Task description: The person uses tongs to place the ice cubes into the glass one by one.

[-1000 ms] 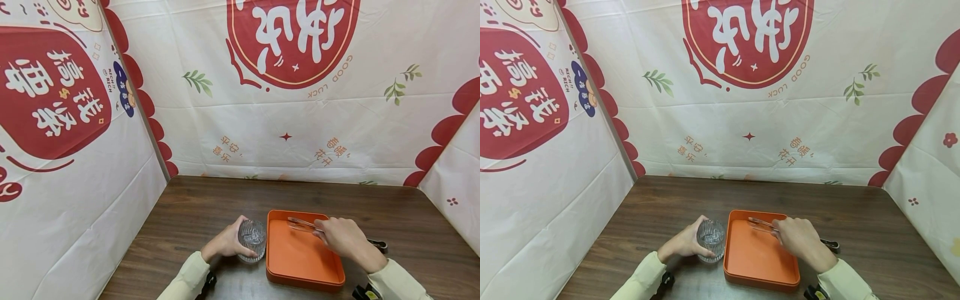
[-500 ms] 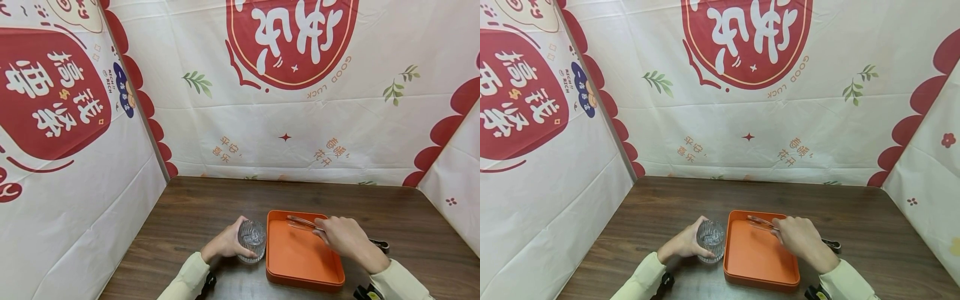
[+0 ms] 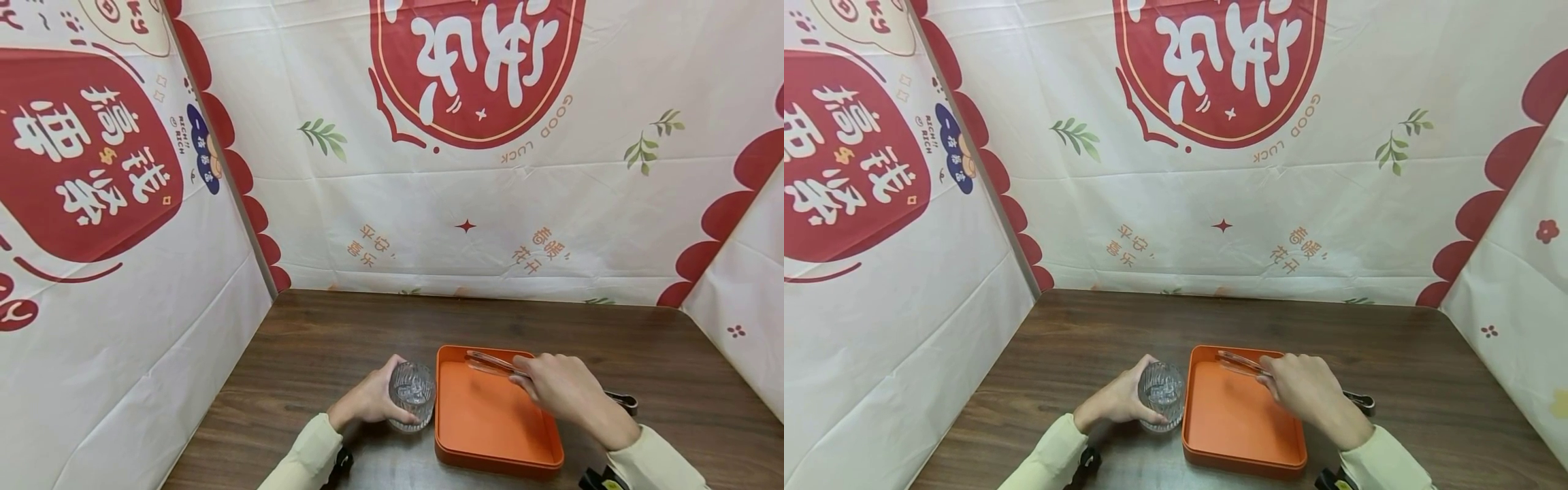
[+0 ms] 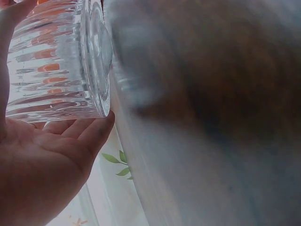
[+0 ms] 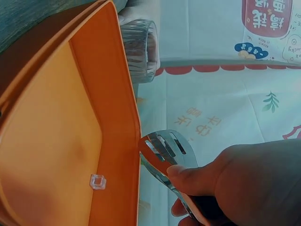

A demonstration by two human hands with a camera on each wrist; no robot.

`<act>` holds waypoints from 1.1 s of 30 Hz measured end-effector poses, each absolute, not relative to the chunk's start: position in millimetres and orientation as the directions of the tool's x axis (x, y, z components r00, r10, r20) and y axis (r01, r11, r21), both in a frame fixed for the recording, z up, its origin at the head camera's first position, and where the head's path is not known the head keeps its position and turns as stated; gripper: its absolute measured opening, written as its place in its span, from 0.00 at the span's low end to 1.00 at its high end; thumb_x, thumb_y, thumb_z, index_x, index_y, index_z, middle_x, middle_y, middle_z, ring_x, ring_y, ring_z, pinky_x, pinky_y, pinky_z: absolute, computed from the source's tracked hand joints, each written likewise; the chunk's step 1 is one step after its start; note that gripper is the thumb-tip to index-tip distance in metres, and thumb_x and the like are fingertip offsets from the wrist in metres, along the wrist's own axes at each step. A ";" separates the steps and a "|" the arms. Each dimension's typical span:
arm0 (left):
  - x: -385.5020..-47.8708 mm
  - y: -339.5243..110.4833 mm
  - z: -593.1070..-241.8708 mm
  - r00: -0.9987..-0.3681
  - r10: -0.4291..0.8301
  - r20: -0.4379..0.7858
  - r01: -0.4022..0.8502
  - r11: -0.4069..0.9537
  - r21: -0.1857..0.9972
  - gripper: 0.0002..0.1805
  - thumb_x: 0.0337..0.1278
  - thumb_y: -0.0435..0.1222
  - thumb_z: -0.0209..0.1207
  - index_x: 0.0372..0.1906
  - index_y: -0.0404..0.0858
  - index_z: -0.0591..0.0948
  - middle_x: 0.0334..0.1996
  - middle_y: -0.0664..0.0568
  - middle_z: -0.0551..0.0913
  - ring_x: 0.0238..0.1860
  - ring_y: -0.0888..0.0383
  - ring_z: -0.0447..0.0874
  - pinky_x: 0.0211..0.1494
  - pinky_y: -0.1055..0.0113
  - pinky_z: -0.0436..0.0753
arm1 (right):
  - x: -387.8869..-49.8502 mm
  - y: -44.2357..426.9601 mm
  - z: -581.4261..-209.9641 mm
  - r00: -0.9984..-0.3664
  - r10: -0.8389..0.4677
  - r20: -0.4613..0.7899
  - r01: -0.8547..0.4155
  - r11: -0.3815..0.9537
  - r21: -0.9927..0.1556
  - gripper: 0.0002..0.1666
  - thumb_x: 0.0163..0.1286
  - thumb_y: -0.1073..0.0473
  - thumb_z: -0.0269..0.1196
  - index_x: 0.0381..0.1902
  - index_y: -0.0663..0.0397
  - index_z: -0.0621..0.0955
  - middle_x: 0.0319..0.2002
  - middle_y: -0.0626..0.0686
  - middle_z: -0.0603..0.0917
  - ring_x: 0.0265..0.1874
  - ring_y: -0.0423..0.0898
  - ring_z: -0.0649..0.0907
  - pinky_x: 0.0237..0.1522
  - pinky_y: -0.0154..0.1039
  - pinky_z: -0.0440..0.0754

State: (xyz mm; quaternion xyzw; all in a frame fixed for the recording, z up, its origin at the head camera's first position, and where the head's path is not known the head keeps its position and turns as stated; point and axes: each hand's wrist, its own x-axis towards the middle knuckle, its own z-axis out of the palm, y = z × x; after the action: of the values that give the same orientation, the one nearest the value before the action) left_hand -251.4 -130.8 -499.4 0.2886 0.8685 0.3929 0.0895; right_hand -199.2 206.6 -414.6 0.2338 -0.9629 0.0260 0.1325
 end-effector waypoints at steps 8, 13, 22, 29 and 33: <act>-251.6 -130.9 -500.3 -0.816 0.573 0.073 0.437 0.529 0.727 0.46 0.29 0.49 0.82 0.57 0.48 0.66 0.44 0.52 0.83 0.44 0.61 0.81 0.49 0.67 0.80 | -196.6 205.6 -410.3 -0.852 -0.437 0.288 -0.457 0.890 -0.001 0.16 0.64 0.48 0.68 0.24 0.39 0.72 0.14 0.38 0.66 0.11 0.38 0.68 0.14 0.39 0.65; -250.6 -130.7 -499.6 -0.815 0.575 0.071 0.435 0.526 0.731 0.46 0.29 0.49 0.82 0.56 0.48 0.66 0.45 0.51 0.83 0.44 0.60 0.82 0.49 0.66 0.79 | -195.5 205.1 -407.0 -0.852 -0.430 0.298 -0.455 0.890 -0.016 0.18 0.64 0.49 0.69 0.23 0.38 0.70 0.14 0.37 0.64 0.11 0.37 0.66 0.14 0.38 0.63; -250.6 -130.8 -499.9 -0.820 0.568 0.064 0.431 0.541 0.722 0.46 0.28 0.49 0.82 0.57 0.49 0.66 0.45 0.53 0.83 0.44 0.62 0.81 0.49 0.67 0.79 | -193.5 202.1 -400.2 -0.847 -0.428 0.316 -0.458 0.889 -0.025 0.21 0.64 0.50 0.69 0.22 0.39 0.67 0.13 0.37 0.61 0.11 0.37 0.63 0.15 0.36 0.61; -250.9 -131.1 -500.3 -0.820 0.568 0.064 0.429 0.537 0.726 0.46 0.29 0.49 0.82 0.57 0.49 0.66 0.44 0.53 0.82 0.44 0.62 0.81 0.49 0.67 0.79 | -192.5 198.5 -398.2 -0.822 -0.446 0.355 -0.479 0.878 -0.008 0.21 0.64 0.48 0.68 0.22 0.39 0.66 0.13 0.36 0.59 0.11 0.36 0.62 0.15 0.35 0.59; -251.4 -131.3 -500.7 -0.819 0.570 0.069 0.433 0.535 0.725 0.46 0.29 0.49 0.82 0.57 0.49 0.66 0.44 0.54 0.82 0.43 0.62 0.81 0.49 0.67 0.79 | -191.9 196.4 -395.6 -0.806 -0.453 0.380 -0.489 0.872 0.002 0.22 0.64 0.49 0.68 0.21 0.39 0.66 0.13 0.36 0.58 0.11 0.36 0.61 0.15 0.35 0.58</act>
State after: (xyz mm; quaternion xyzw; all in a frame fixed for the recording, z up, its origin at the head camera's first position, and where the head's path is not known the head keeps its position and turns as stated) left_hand -251.4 -131.3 -500.7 0.2876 0.8716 0.3870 0.0881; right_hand -191.9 196.4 -395.6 0.2482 -0.9491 0.0478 0.1879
